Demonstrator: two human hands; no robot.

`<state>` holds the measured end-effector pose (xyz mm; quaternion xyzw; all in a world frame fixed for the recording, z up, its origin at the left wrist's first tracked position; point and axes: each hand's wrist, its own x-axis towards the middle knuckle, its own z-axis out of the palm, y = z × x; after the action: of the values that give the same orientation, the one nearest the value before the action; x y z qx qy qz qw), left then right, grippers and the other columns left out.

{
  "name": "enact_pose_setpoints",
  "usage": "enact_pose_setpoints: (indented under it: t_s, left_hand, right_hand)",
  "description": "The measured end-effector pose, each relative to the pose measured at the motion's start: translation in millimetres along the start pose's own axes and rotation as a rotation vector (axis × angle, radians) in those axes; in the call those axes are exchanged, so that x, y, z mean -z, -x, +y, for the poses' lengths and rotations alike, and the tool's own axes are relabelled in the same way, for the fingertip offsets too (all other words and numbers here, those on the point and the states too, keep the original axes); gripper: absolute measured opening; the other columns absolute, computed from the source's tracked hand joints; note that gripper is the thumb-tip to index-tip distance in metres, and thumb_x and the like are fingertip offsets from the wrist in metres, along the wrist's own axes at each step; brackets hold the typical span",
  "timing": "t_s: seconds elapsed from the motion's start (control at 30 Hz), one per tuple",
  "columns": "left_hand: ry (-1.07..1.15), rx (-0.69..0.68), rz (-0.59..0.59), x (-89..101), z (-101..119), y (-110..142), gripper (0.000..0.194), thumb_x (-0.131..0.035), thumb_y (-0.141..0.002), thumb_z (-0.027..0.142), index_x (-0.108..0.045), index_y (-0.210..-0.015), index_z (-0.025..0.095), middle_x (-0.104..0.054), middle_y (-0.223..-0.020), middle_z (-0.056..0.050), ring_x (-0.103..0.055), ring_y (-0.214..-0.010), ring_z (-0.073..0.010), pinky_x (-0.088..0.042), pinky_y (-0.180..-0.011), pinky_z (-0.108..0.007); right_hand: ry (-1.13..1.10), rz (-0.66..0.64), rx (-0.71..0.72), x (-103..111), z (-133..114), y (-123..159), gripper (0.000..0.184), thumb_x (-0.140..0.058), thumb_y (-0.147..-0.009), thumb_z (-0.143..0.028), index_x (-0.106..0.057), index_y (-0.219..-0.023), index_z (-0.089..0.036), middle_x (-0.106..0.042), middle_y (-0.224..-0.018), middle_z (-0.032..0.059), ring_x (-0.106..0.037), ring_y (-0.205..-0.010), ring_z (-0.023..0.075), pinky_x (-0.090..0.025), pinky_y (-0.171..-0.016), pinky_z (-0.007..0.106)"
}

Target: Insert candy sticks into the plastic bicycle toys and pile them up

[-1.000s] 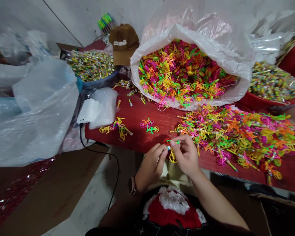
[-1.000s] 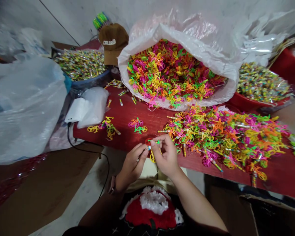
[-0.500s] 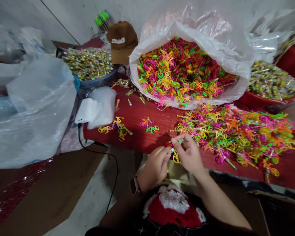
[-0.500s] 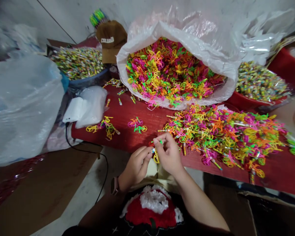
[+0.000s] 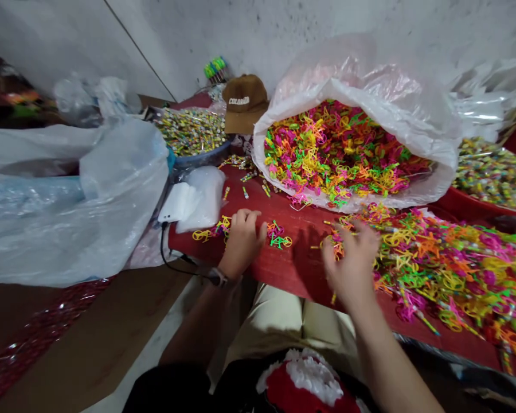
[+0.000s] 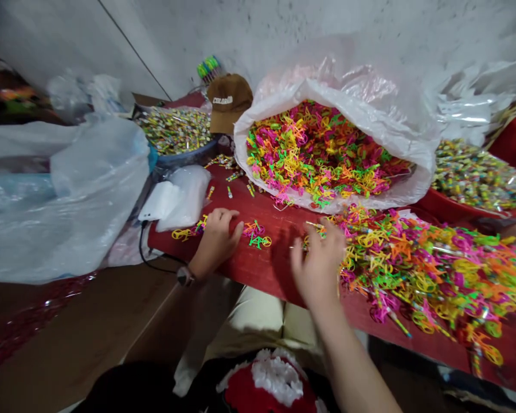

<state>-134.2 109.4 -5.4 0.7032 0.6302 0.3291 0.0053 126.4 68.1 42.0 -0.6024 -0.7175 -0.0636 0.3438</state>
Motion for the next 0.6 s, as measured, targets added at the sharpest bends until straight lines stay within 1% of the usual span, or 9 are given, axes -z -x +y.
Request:
enact_pose_setpoints:
  t_s: [0.03,0.07,0.1,0.17,0.27,0.33,0.47,0.53,0.6]
  left_hand:
    - [-0.069,0.055,-0.029,-2.9,-9,-17,0.031,-0.058,-0.101,0.03,-0.063,-0.126,0.013,-0.061,-0.125,-0.021,-0.058,-0.121,-0.0365,-0.046,-0.109,-0.052]
    - [-0.157,0.15,-0.096,-6.5,-17,-35,0.035,-0.058,-0.101,0.033,-0.063,-0.127,0.009,-0.059,-0.13,-0.025,-0.056,-0.127,-0.039,-0.043,-0.112,-0.053]
    - [-0.253,0.273,-0.189,-10.5,-26,-53,0.04,-0.057,-0.101,0.034,-0.061,-0.129,0.006,-0.057,-0.135,-0.028,-0.054,-0.131,-0.0409,-0.042,-0.114,-0.053]
    - [-0.31,0.377,-0.236,-19.3,-43,-87,0.044,-0.055,-0.101,0.033,-0.06,-0.129,0.0,-0.059,-0.133,-0.033,-0.054,-0.132,-0.0448,-0.042,-0.111,-0.055]
    - [-0.358,0.51,-0.263,-32.8,-63,-124,0.051,-0.052,-0.102,0.04,-0.058,-0.132,0.0,-0.059,-0.134,-0.037,-0.056,-0.129,-0.0478,-0.045,-0.104,-0.059]
    - [-0.378,0.551,-0.263,-42.7,-69,-135,0.054,-0.051,-0.102,0.043,-0.056,-0.138,0.003,-0.055,-0.142,-0.037,-0.052,-0.133,-0.0496,-0.044,-0.104,-0.062]
    - [-0.373,0.498,-0.283,-66.1,-63,-138,0.05,-0.045,-0.103,0.034,-0.055,-0.144,0.007,-0.049,-0.151,-0.033,-0.05,-0.135,-0.0468,-0.042,-0.106,-0.061]
    - [-0.355,0.454,-0.302,-77.8,-55,-142,0.051,-0.045,-0.102,0.034,-0.055,-0.145,0.009,-0.049,-0.152,-0.031,-0.051,-0.133,-0.0451,-0.043,-0.106,-0.059]
    - [-0.34,0.415,-0.302,-87.7,-48,-152,0.055,-0.041,-0.103,0.039,-0.053,-0.15,0.012,-0.046,-0.156,-0.03,-0.047,-0.136,-0.0455,-0.042,-0.107,-0.061]
  right_hand:
    - [-0.089,-0.148,0.089,-16,-17,10,0.038,-0.058,-0.101,-0.034,-0.072,-0.133,-0.019,-0.057,-0.148,0.0206,-0.049,-0.141,0.0372,-0.042,-0.115,0.06]
    - [-0.146,-0.3,0.144,-31,-31,19,0.042,-0.059,-0.1,-0.032,-0.068,-0.14,-0.022,-0.054,-0.155,0.0185,-0.045,-0.146,0.0373,-0.042,-0.116,0.06]
    - [-0.172,-0.413,0.156,-45,-43,28,0.046,-0.06,-0.1,-0.029,-0.064,-0.146,-0.024,-0.048,-0.162,0.0177,-0.04,-0.152,0.0381,-0.042,-0.117,0.06]
    - [-0.186,-0.521,0.129,-70,-57,43,0.054,-0.06,-0.101,-0.028,-0.056,-0.155,-0.026,-0.039,-0.17,0.0183,-0.031,-0.159,0.0406,-0.04,-0.119,0.062]
    - [-0.16,-0.512,0.083,-92,-58,53,0.057,-0.059,-0.103,-0.032,-0.052,-0.159,-0.026,-0.035,-0.173,0.0196,-0.029,-0.161,0.0418,-0.036,-0.121,0.064]
    - [-0.148,-0.49,0.078,-96,-53,55,0.055,-0.058,-0.104,-0.033,-0.054,-0.157,-0.023,-0.038,-0.171,0.0204,-0.032,-0.159,0.0412,-0.037,-0.122,0.063]
    - [-0.159,-0.478,0.101,-94,-48,54,0.051,-0.057,-0.103,-0.031,-0.058,-0.153,-0.02,-0.044,-0.168,0.019,-0.04,-0.155,0.0391,-0.038,-0.121,0.061]
    - [-0.167,-0.472,0.113,-93,-48,54,0.049,-0.055,-0.104,-0.03,-0.059,-0.152,-0.021,-0.047,-0.166,0.0172,-0.043,-0.152,0.0378,-0.038,-0.122,0.062]
    - [-0.168,-0.473,0.112,-93,-49,53,0.048,-0.054,-0.104,-0.029,-0.059,-0.151,-0.02,-0.05,-0.163,0.017,-0.045,-0.149,0.0376,-0.038,-0.121,0.062]
